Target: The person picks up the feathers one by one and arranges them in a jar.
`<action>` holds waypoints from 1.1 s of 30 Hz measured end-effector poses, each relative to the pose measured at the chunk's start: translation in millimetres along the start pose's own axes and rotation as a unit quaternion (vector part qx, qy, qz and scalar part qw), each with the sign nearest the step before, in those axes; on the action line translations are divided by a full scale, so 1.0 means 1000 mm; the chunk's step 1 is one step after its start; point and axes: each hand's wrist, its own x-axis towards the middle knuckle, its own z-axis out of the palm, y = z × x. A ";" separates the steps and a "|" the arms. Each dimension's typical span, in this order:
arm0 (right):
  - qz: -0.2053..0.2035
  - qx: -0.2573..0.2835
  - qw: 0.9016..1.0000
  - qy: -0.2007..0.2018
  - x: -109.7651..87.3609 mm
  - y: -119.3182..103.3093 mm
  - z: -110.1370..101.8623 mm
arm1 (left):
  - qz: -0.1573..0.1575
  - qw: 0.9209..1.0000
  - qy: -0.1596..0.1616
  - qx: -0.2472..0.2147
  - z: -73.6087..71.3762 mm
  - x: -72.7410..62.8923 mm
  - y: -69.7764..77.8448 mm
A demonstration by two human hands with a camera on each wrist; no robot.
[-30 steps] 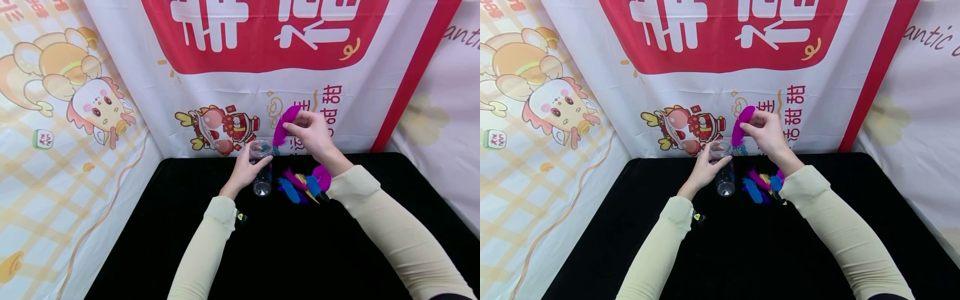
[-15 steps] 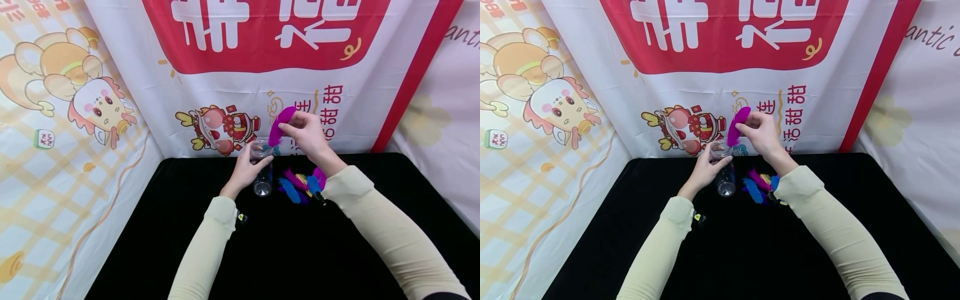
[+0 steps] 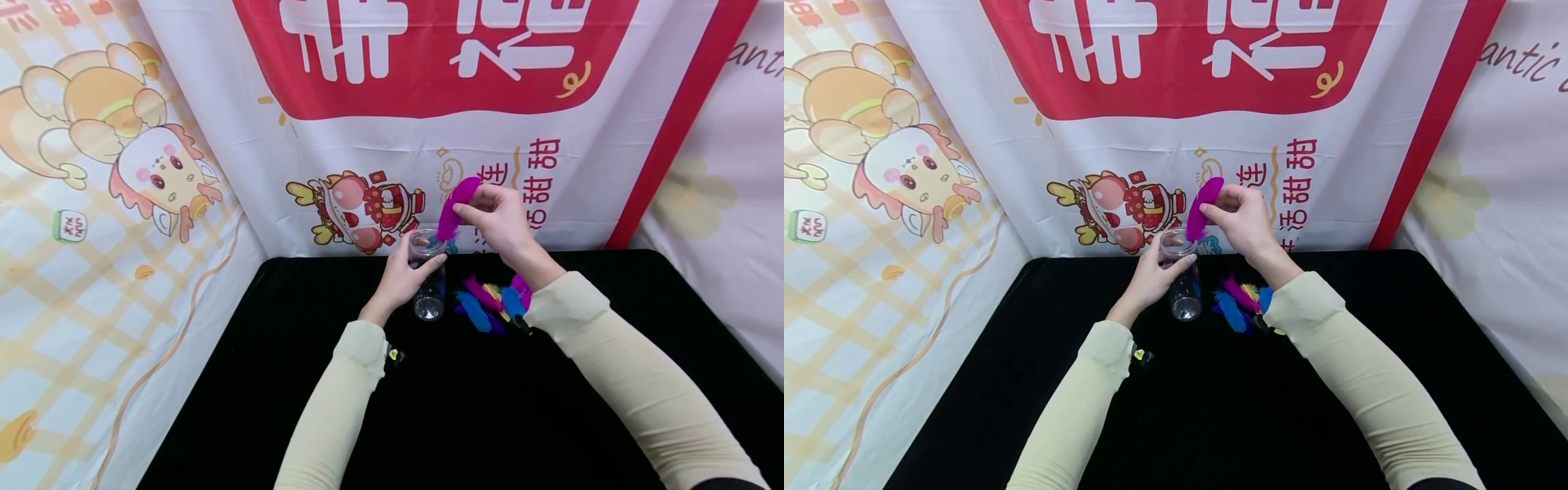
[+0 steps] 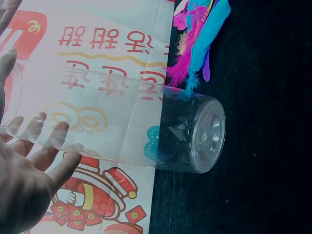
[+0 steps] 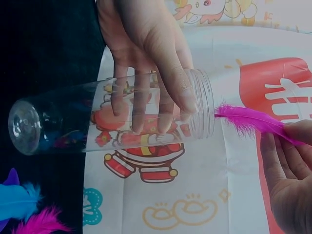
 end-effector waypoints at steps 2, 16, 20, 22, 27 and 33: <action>-0.001 0.002 1.000 -0.002 0.000 0.000 0.001 | -0.001 1.000 0.001 0.000 0.000 0.000 0.000; -0.009 0.009 1.000 -0.018 -0.001 0.004 0.007 | 0.004 1.000 0.001 0.003 0.000 -0.001 -0.001; -0.006 0.005 1.000 -0.019 -0.001 0.005 0.008 | 0.008 1.000 -0.002 0.000 0.000 0.000 -0.001; -0.006 0.000 1.000 -0.019 -0.002 0.006 0.009 | 0.008 1.000 -0.001 0.001 0.000 0.000 -0.001; -0.002 -0.013 1.000 -0.022 -0.001 0.012 0.012 | 0.008 1.000 0.002 0.001 0.001 0.000 -0.001; 0.010 -0.033 0.999 -0.030 -0.002 0.018 0.013 | 0.010 1.000 0.004 0.001 0.000 0.000 0.000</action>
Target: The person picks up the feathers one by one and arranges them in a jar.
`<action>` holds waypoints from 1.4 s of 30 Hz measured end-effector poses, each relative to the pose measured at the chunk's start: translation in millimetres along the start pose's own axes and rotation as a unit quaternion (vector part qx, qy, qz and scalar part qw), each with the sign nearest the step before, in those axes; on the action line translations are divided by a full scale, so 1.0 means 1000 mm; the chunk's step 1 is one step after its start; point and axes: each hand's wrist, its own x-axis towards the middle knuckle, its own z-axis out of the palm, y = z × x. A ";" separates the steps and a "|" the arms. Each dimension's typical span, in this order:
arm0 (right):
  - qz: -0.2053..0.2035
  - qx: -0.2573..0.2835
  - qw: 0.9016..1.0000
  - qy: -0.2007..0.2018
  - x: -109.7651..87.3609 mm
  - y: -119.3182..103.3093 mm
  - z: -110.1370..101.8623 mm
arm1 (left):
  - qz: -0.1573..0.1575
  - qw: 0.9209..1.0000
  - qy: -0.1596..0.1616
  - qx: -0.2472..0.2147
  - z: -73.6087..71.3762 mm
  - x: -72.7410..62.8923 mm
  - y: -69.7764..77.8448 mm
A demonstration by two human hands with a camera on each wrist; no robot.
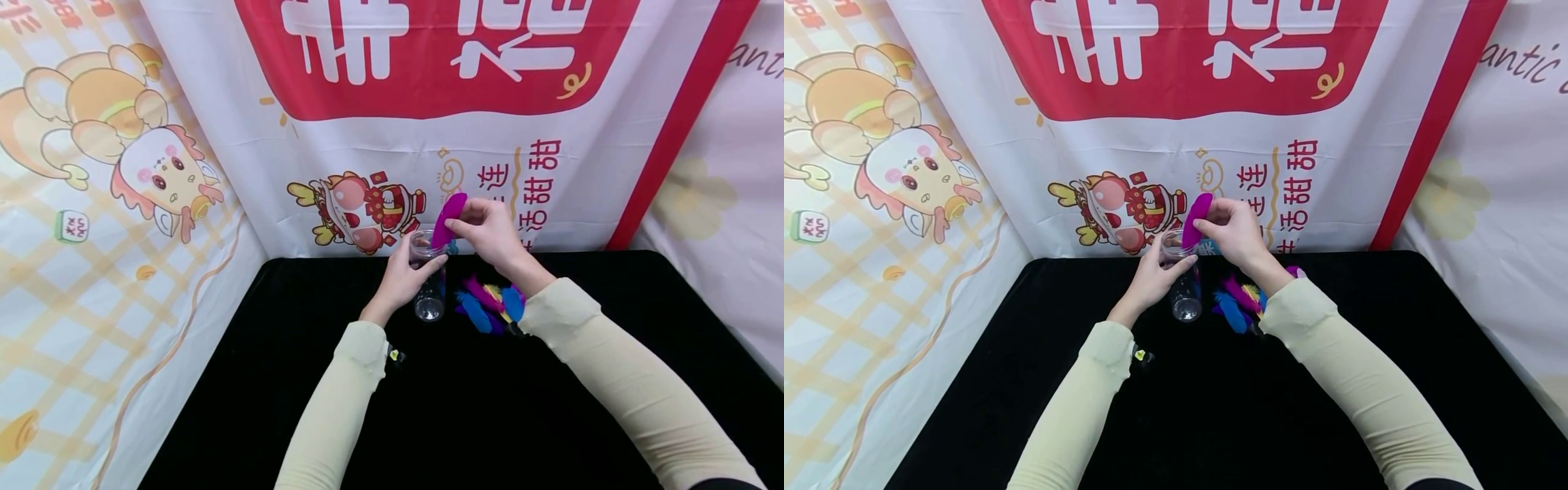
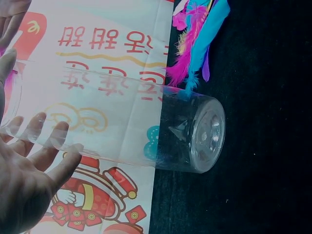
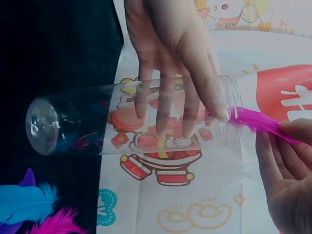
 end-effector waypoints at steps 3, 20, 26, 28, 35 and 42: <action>0.010 -0.017 1.000 -0.006 -0.001 0.001 0.001 | 0.000 1.000 -0.002 0.002 0.000 -0.001 0.000; 0.023 -0.069 0.997 -0.028 -0.003 0.001 0.005 | 0.000 1.000 -0.002 0.003 0.000 -0.001 0.000; 0.022 -0.070 0.997 -0.030 -0.002 0.002 0.007 | 0.004 1.000 0.000 0.001 -0.001 0.000 0.000; 0.019 -0.075 0.997 -0.028 -0.002 0.003 0.008 | 0.006 1.000 -0.001 0.002 0.000 0.000 0.000; 0.003 -0.104 0.994 -0.020 -0.001 0.004 0.010 | 0.008 1.000 0.002 0.005 0.000 0.000 0.000; 0.008 -0.114 0.993 -0.027 -0.001 0.009 0.012 | 0.011 1.000 0.004 0.008 0.000 0.000 -0.002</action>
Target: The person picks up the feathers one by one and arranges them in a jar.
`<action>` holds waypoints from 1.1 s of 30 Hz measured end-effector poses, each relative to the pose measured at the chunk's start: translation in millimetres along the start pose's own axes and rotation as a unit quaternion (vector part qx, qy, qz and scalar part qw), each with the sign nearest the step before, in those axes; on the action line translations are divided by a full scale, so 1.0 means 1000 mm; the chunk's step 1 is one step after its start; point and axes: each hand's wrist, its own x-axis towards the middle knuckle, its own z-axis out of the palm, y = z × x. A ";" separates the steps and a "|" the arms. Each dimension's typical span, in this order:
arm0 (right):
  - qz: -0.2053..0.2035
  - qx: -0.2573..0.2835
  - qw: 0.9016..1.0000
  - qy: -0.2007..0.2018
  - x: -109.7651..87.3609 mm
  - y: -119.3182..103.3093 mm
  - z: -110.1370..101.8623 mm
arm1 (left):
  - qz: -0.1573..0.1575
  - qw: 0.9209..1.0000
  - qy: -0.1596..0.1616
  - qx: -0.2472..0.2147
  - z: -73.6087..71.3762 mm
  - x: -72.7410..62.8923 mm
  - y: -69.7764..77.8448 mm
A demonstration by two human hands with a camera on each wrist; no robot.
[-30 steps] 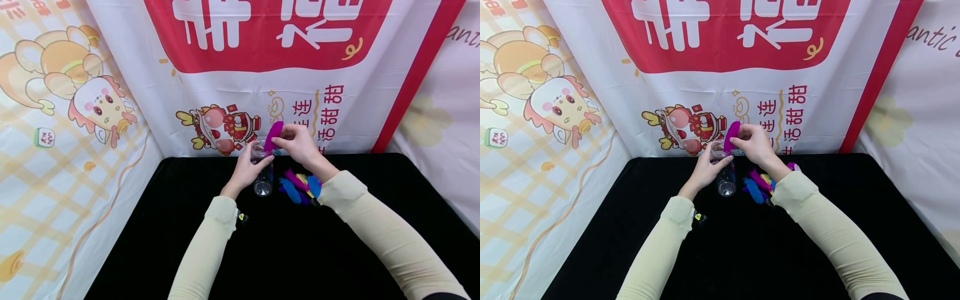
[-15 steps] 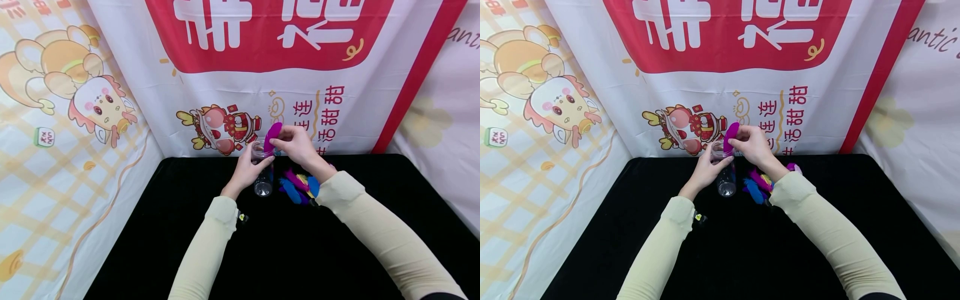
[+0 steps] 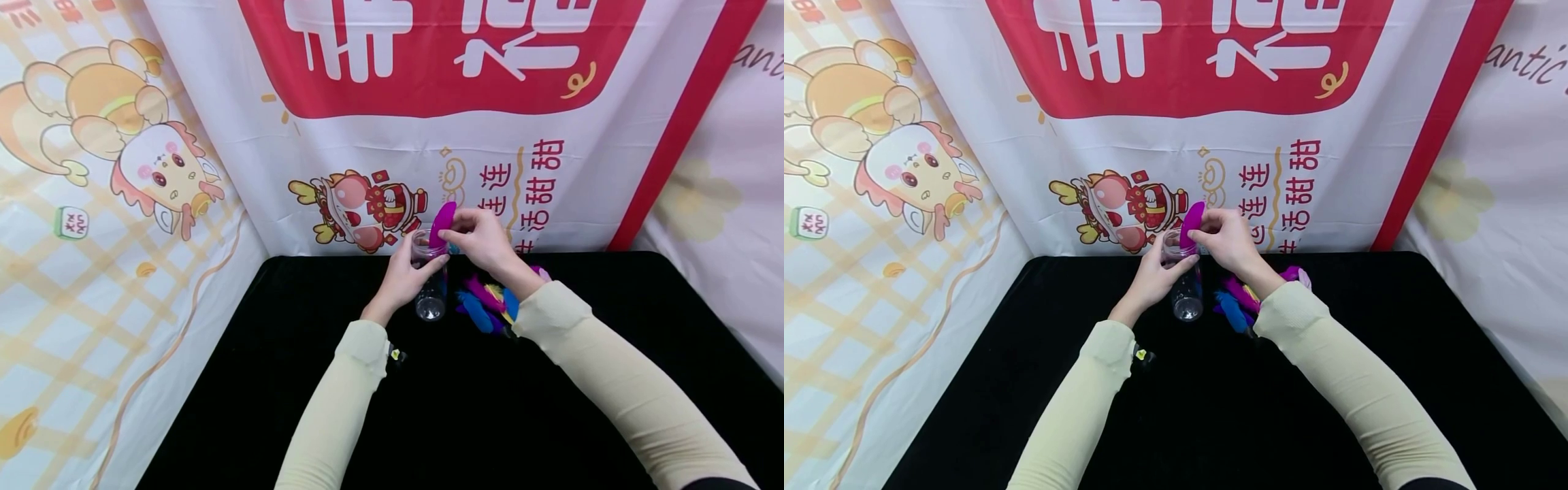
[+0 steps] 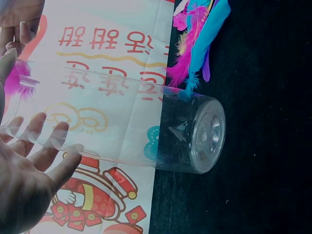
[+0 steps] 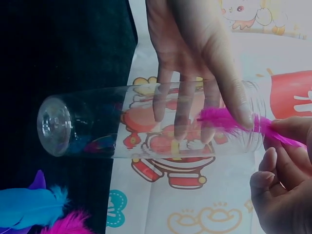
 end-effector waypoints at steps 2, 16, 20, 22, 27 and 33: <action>0.005 -0.003 1.000 -0.005 0.000 0.000 0.000 | -0.002 1.000 -0.001 0.001 0.000 0.000 0.000; 0.021 0.016 0.999 -0.024 0.000 0.003 0.001 | -0.001 1.000 -0.007 -0.001 0.000 -0.001 0.003; 0.018 0.015 0.999 -0.030 -0.001 0.002 0.001 | -0.001 1.000 -0.006 0.001 0.000 -0.001 0.002; 0.015 0.013 0.999 -0.031 -0.002 0.002 0.000 | -0.001 1.000 -0.005 0.001 0.000 -0.002 0.003; 0.007 0.003 0.999 -0.035 -0.005 0.000 -0.003 | -0.006 1.000 -0.005 0.004 0.000 -0.002 0.003; 0.014 0.006 0.999 -0.042 -0.007 -0.001 -0.010 | -0.016 1.000 -0.008 0.002 -0.001 -0.001 0.004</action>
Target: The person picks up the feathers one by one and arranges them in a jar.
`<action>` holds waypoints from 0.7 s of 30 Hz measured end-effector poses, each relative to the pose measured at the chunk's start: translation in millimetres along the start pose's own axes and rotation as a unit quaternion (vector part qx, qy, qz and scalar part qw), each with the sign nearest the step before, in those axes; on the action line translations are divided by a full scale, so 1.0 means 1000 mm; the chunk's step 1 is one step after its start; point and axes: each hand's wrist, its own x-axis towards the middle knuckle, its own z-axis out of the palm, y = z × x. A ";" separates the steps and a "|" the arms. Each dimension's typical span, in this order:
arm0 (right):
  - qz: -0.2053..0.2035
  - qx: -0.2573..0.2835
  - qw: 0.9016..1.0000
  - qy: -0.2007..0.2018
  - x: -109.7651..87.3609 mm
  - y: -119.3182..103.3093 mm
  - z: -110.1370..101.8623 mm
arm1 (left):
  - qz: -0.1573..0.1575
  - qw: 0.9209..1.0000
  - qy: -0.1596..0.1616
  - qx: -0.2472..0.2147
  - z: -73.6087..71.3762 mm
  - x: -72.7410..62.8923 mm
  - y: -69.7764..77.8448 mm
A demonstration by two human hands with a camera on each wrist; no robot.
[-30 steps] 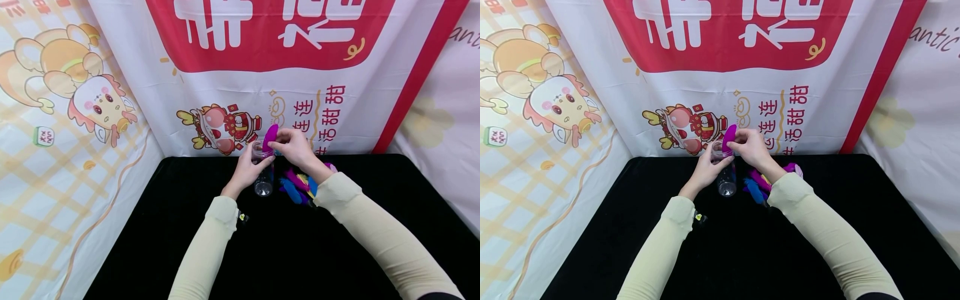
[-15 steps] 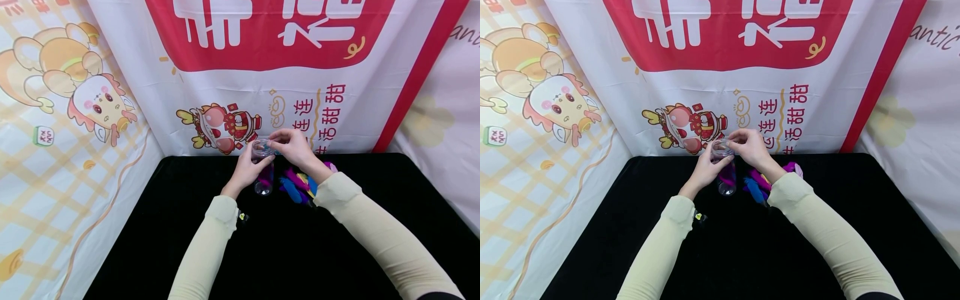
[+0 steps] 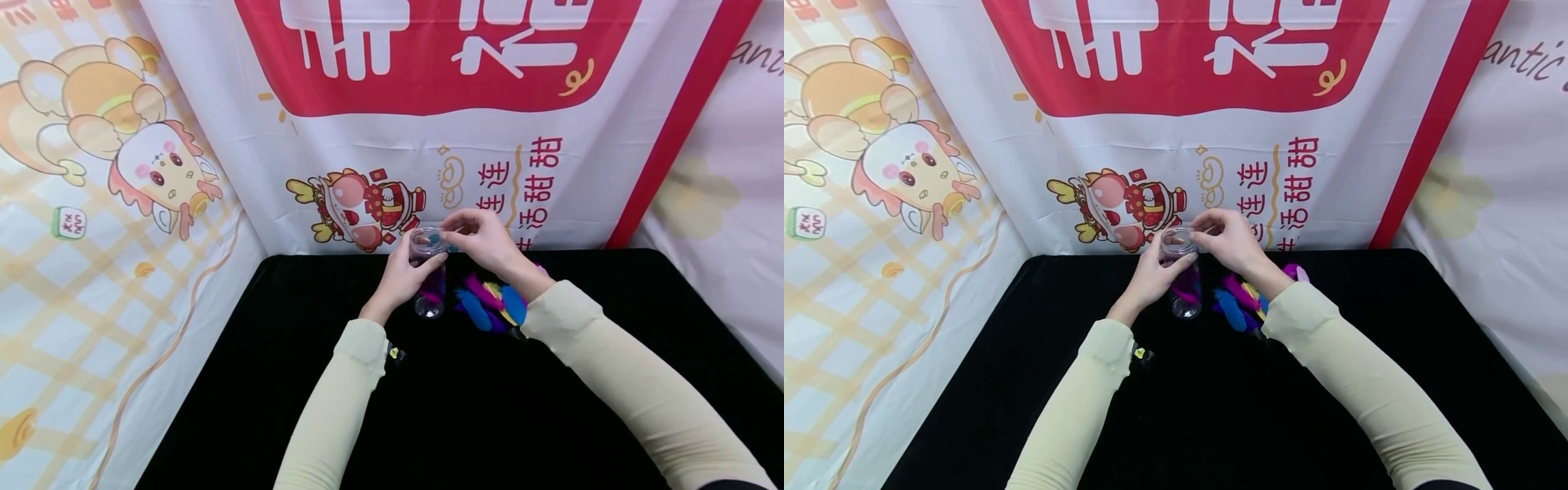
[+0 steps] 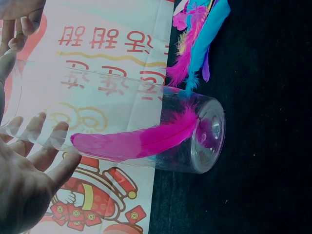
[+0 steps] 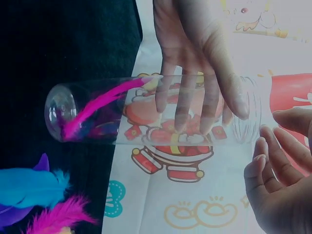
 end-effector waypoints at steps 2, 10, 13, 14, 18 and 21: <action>0.003 -0.002 1.000 -0.002 0.000 0.000 -0.003 | -0.001 1.000 -0.001 0.000 0.000 0.001 0.000; -0.003 -0.025 0.999 -0.019 -0.003 0.004 -0.013 | 0.001 1.000 0.006 0.001 0.000 0.002 -0.002; -0.009 -0.038 0.999 -0.029 -0.005 0.007 -0.017 | 0.003 1.000 0.009 0.002 0.001 0.002 -0.003; -0.010 -0.040 0.999 -0.031 -0.005 0.007 -0.018 | 0.004 1.000 0.009 0.001 0.001 0.002 -0.003; -0.013 -0.052 0.998 -0.035 -0.007 0.011 -0.021 | 0.003 1.000 0.009 0.001 0.001 0.002 -0.003; -0.015 -0.061 0.997 -0.036 -0.008 0.015 -0.023 | 0.001 1.000 0.007 0.002 0.001 0.002 -0.003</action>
